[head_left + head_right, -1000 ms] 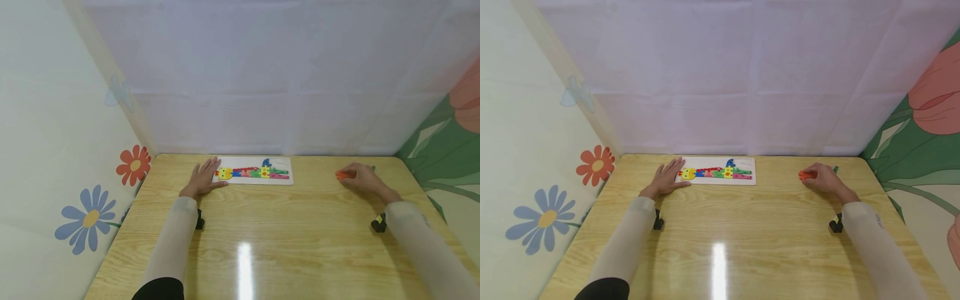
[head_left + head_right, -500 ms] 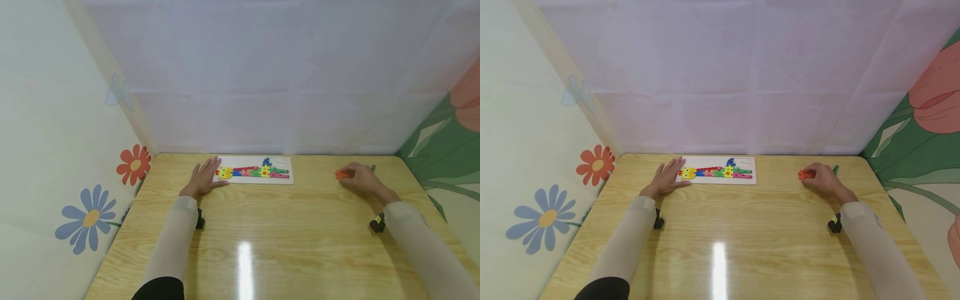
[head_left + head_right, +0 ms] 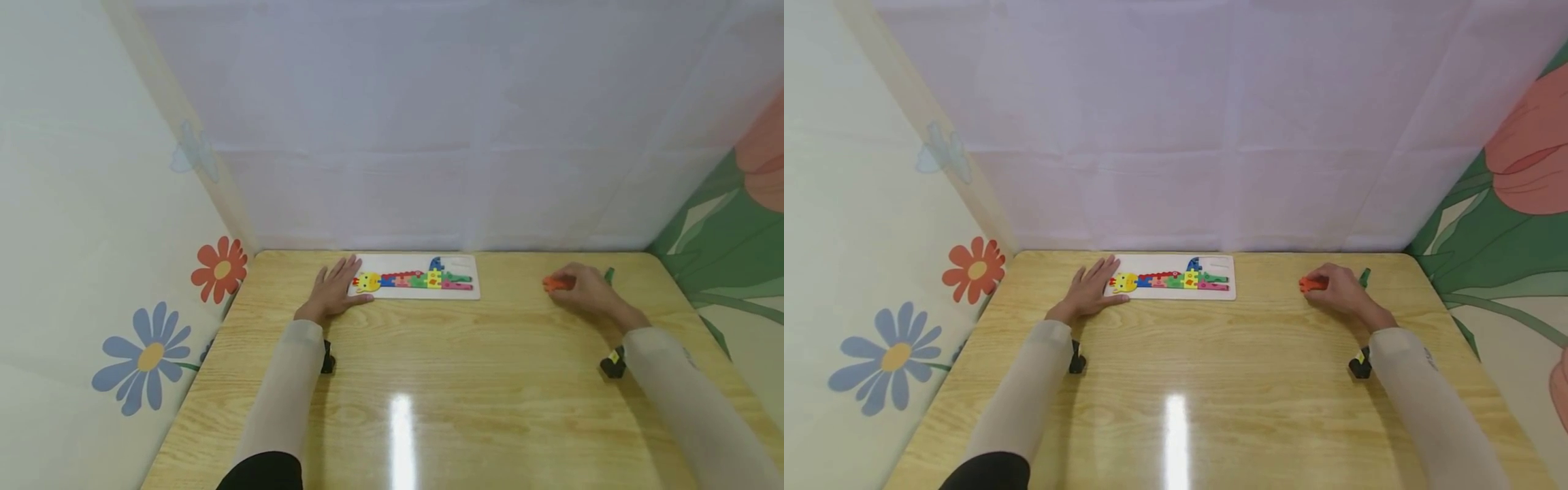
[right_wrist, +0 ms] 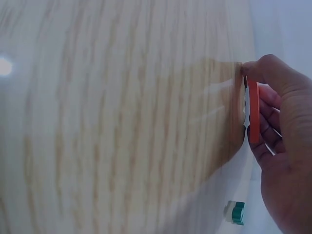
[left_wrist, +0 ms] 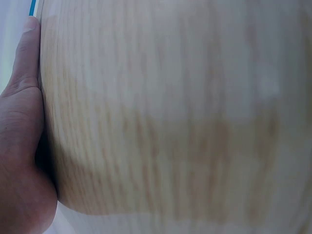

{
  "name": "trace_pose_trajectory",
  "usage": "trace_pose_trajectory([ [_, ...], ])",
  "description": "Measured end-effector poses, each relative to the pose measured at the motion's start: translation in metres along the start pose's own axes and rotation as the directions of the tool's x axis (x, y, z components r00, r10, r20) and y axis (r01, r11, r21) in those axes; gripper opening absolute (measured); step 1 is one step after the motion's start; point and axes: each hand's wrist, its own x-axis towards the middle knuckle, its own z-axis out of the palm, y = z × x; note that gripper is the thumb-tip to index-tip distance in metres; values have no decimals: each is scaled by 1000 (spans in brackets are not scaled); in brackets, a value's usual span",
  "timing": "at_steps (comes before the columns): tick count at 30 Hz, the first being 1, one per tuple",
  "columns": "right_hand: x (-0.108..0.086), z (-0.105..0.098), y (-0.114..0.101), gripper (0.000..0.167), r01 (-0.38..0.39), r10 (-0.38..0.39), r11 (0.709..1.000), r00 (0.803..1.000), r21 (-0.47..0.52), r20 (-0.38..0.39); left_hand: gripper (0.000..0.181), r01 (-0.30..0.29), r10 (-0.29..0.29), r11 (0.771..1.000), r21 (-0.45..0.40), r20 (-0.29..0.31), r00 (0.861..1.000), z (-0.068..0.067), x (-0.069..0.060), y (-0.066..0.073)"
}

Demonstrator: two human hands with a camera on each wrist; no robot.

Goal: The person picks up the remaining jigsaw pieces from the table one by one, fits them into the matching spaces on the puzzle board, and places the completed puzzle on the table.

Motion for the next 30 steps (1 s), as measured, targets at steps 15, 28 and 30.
trace_pose_trajectory([
  [15, 4, -2, -11, 41, -27, 26, 999, 998, 20, 60, 109, -8, 8, 1000, -18, -13, 1000, -2, -2, 2],
  [28, 11, 3, -21, 41, -29, 27, 999, 997, 29, 74, 111, -11, 11, 1000, -19, -12, 1000, 1, 0, -2],
  [30, 11, 3, -23, 41, -20, 17, 999, 997, 27, 74, 113, -11, 11, 1000, -17, -11, 1000, 2, 1, -4],
])
